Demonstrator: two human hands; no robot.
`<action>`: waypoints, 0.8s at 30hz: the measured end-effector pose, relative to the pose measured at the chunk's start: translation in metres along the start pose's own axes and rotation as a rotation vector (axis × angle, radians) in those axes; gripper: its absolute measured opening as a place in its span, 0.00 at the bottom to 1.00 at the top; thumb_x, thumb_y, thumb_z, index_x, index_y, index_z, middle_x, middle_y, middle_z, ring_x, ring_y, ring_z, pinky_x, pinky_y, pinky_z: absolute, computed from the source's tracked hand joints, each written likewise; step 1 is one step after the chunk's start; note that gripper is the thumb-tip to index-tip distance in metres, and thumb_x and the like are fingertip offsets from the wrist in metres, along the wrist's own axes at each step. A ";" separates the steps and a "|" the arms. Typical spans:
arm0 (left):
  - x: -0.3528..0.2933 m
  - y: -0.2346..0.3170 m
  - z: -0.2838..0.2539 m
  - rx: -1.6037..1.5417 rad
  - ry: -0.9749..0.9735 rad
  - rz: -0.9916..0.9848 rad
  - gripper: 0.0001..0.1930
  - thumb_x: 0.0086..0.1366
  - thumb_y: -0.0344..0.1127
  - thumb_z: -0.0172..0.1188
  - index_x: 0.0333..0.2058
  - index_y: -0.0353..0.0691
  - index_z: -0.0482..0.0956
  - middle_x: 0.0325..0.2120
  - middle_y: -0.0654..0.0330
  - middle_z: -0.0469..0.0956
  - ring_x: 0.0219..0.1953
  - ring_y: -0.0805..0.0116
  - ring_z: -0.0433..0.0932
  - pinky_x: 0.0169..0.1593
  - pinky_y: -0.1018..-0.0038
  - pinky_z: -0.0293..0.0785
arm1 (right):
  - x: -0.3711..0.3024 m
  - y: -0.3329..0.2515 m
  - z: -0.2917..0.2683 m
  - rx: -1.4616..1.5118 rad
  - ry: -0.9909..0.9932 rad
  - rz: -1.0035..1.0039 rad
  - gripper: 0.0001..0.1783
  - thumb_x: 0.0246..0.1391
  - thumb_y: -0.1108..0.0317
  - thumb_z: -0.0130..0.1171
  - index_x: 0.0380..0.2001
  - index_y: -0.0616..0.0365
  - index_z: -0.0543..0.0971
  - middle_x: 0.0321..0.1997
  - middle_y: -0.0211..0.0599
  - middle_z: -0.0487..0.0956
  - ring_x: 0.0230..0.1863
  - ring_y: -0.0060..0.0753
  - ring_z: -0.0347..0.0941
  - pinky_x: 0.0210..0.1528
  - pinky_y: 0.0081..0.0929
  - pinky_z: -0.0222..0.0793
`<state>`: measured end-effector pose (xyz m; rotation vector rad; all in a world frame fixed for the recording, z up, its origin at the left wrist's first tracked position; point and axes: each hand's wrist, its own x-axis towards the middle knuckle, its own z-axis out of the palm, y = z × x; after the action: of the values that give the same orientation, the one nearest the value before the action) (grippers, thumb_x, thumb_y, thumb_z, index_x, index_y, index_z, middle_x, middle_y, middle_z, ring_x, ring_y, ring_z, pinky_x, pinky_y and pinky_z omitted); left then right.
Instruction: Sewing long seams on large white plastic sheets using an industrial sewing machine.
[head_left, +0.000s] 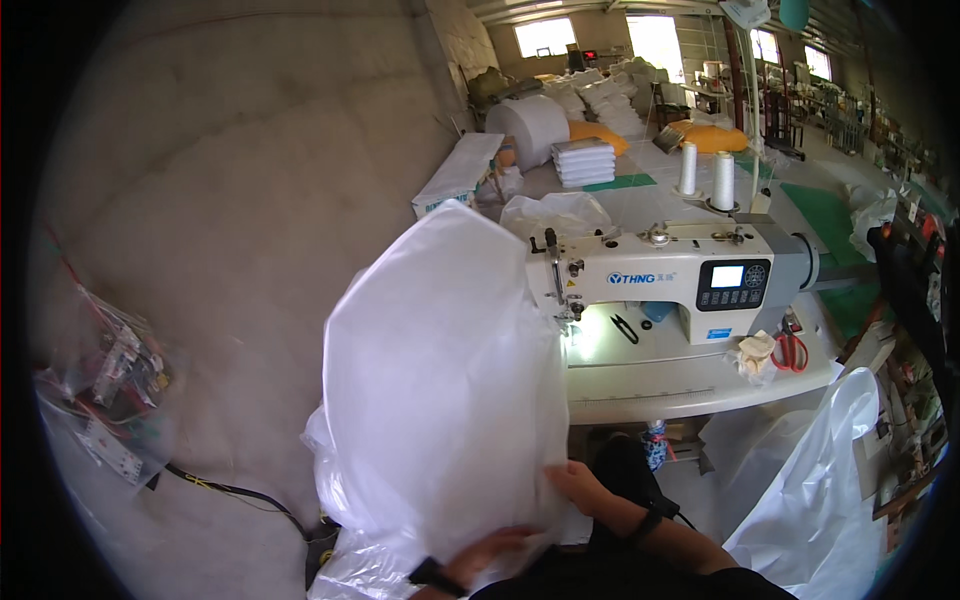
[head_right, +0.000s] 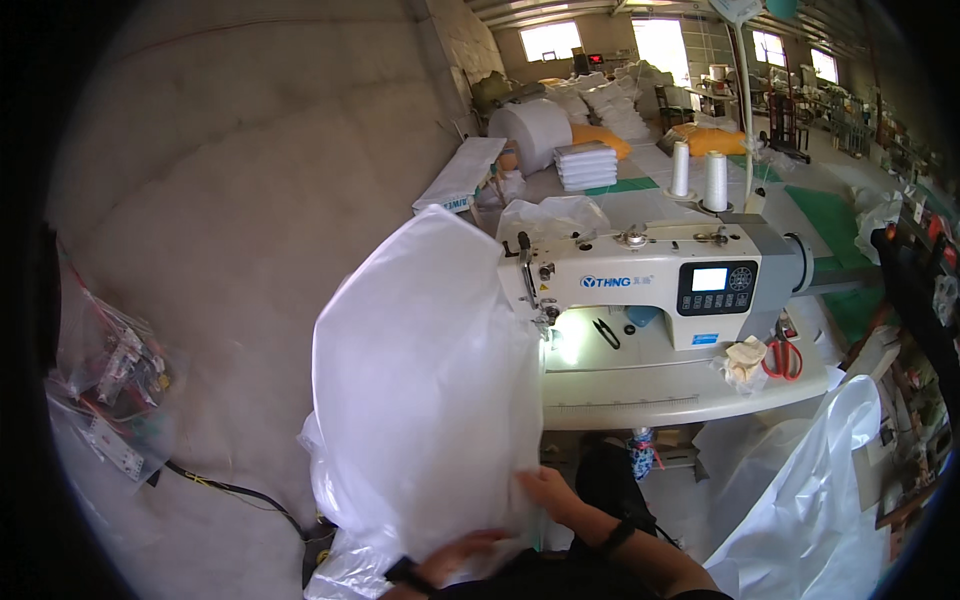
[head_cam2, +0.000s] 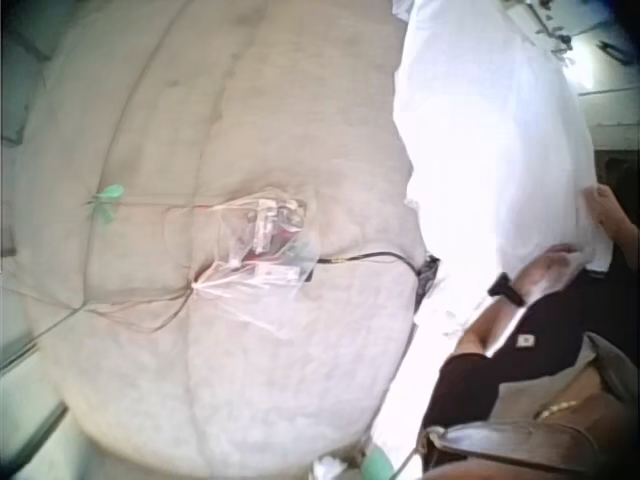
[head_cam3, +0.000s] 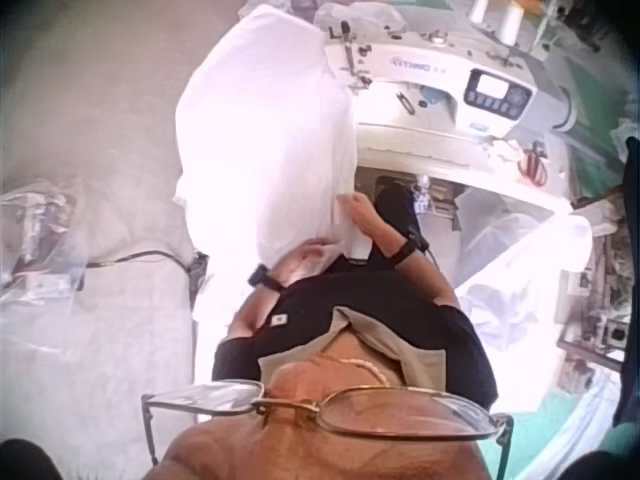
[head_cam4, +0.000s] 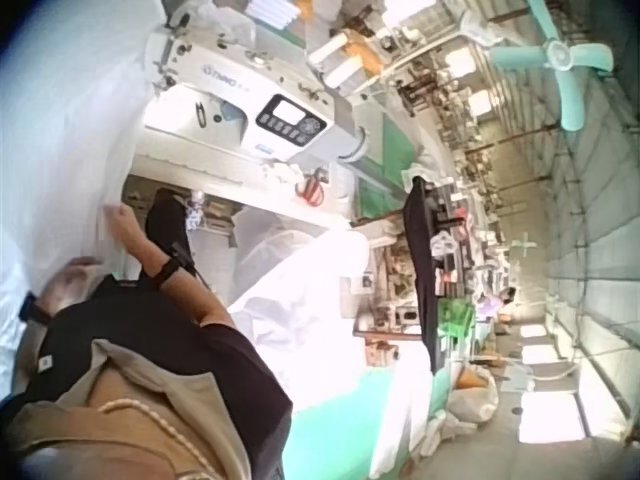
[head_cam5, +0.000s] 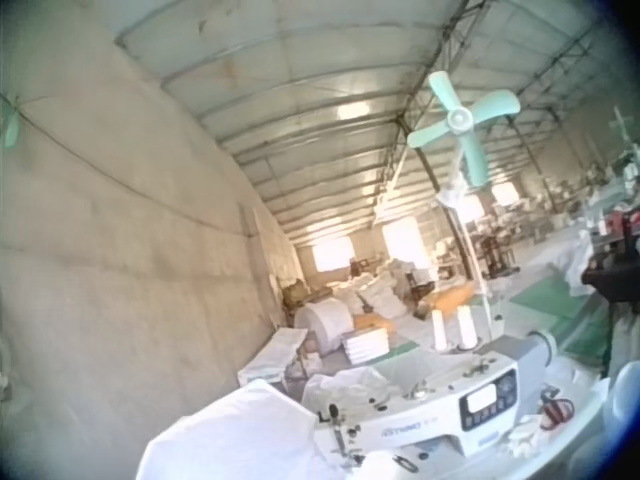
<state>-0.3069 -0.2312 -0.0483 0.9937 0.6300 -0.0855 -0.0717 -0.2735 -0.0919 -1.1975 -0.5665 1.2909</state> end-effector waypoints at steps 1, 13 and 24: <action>0.028 -0.011 0.019 -0.222 0.085 -0.097 0.18 0.64 0.39 0.49 0.48 0.33 0.71 0.46 0.56 0.72 0.45 0.69 0.72 0.52 0.75 0.66 | 0.000 0.007 -0.007 -0.233 0.085 0.006 0.17 0.58 0.58 0.50 0.36 0.63 0.78 0.28 0.37 0.78 0.31 0.28 0.74 0.35 0.29 0.70; 0.155 0.211 -0.009 1.971 0.874 1.262 0.20 0.57 0.47 0.60 0.45 0.45 0.76 0.49 0.56 0.73 0.54 0.51 0.66 0.52 0.47 0.60 | -0.006 0.031 -0.091 -0.402 0.187 0.041 0.20 0.57 0.56 0.53 0.33 0.67 0.80 0.26 0.36 0.81 0.31 0.29 0.77 0.34 0.29 0.72; 0.110 0.202 -0.197 1.558 1.210 0.287 0.31 0.61 0.61 0.45 0.58 0.51 0.65 0.61 0.58 0.61 0.64 0.57 0.54 0.65 0.49 0.41 | 0.023 0.029 -0.020 0.231 -0.615 0.259 0.32 0.63 0.45 0.40 0.58 0.60 0.64 0.54 0.38 0.73 0.50 0.38 0.73 0.51 0.38 0.69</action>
<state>-0.2369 0.0624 -0.0300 2.6945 1.5787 0.3849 -0.0608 -0.2635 -0.1309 -0.6838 -0.6883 1.9097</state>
